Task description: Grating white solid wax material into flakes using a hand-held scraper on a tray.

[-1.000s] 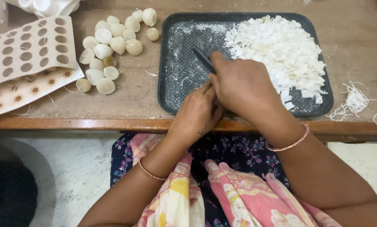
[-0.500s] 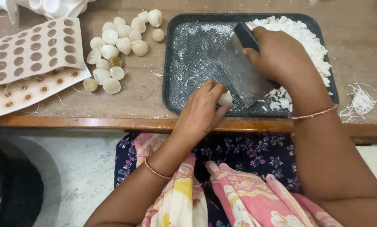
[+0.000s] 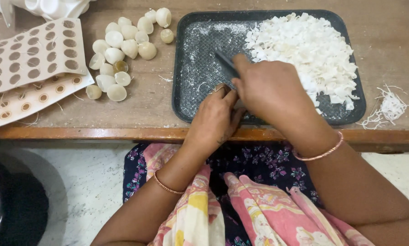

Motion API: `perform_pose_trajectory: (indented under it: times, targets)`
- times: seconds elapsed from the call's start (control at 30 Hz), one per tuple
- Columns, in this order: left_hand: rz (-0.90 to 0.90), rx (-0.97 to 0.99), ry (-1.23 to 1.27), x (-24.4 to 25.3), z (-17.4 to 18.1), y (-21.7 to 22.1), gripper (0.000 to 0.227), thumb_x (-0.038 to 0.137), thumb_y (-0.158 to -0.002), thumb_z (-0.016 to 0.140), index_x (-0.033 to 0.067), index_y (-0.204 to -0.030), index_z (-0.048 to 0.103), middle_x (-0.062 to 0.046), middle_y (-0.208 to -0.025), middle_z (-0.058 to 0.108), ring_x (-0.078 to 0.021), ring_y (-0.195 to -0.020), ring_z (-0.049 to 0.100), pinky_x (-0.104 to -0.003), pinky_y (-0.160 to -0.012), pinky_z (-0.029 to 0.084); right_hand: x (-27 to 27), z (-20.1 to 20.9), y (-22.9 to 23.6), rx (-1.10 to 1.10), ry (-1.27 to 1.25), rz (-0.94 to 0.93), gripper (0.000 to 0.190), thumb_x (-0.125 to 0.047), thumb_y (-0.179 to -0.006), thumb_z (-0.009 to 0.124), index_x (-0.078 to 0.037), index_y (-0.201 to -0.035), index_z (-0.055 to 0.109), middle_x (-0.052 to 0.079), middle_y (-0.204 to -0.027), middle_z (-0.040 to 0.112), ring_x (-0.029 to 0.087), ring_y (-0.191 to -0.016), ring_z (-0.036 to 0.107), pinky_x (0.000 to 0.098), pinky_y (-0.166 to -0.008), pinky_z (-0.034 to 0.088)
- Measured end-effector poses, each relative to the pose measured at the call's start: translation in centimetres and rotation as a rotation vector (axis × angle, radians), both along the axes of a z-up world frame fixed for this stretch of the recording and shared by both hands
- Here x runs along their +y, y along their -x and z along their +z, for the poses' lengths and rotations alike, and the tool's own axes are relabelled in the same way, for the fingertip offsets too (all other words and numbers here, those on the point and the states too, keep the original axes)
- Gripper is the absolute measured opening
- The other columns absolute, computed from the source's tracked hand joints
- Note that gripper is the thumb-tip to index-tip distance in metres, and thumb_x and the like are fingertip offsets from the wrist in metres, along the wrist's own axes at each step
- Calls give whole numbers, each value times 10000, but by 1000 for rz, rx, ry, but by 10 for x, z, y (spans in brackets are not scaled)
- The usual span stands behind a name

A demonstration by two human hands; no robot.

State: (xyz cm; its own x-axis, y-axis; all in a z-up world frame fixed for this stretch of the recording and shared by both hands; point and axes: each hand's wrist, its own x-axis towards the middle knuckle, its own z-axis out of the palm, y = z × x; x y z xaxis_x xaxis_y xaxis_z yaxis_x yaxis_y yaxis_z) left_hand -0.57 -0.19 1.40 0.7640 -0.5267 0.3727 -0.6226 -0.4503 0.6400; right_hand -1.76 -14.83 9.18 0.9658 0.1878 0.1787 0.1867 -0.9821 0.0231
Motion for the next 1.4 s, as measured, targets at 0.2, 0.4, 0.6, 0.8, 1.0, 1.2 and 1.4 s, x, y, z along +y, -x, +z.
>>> perform_pose_trajectory:
  times: [0.2,0.4,0.6,0.8,1.0,1.2,1.4]
  targets:
    - [-76,-47,98,4,-13,-5,273,40,-845,688,-16,-1110,654,-234,-1113,667,-449,-1011,655,-487,-925,538,8,-22,-19,79,58,40,268,-139,-1003,597,32,-1211,590,120,-662,685,290,-588,717,406,-514,574]
    - [-43,82,136,5,7,1,359,69,-835,715,-3,-1180,644,-197,-1084,666,-377,-941,687,-456,-865,540,-47,3,-26,13,-156,-202,306,-284,-1013,648,-17,-1162,631,191,-695,674,377,-624,686,491,-587,530]
    - [11,63,118,4,1,-2,239,129,-854,769,11,-1050,695,-172,-987,683,-365,-903,691,-443,-829,545,-38,11,5,-97,-273,-150,305,-265,-1016,670,-9,-1176,623,200,-664,657,404,-626,671,490,-590,514]
    - [2,-19,89,2,-13,-6,227,142,-865,769,3,-1031,701,-185,-983,679,-383,-902,682,-456,-831,544,-29,11,7,-134,-320,-69,312,-255,-1044,660,9,-1193,588,219,-677,646,422,-637,672,498,-569,501]
    - [2,47,38,1,-8,-7,214,150,-879,757,9,-1032,710,-187,-964,671,-374,-859,682,-455,-802,544,-27,-3,-3,-90,-269,-60,310,-237,-1003,678,15,-1160,592,237,-659,646,436,-636,672,506,-560,505]
    - [-18,31,86,4,-4,-5,228,139,-880,751,3,-1045,673,-189,-975,673,-390,-912,675,-457,-829,541,-39,9,3,-150,-386,-77,275,-224,-1053,668,10,-1182,604,221,-694,629,418,-653,664,491,-580,482]
    - [-20,0,75,3,-3,-5,241,133,-878,746,14,-1076,675,-191,-954,660,-396,-893,664,-478,-828,532,-39,10,5,-157,-358,-57,265,-207,-1053,682,19,-1163,600,203,-666,614,415,-635,643,482,-579,471]
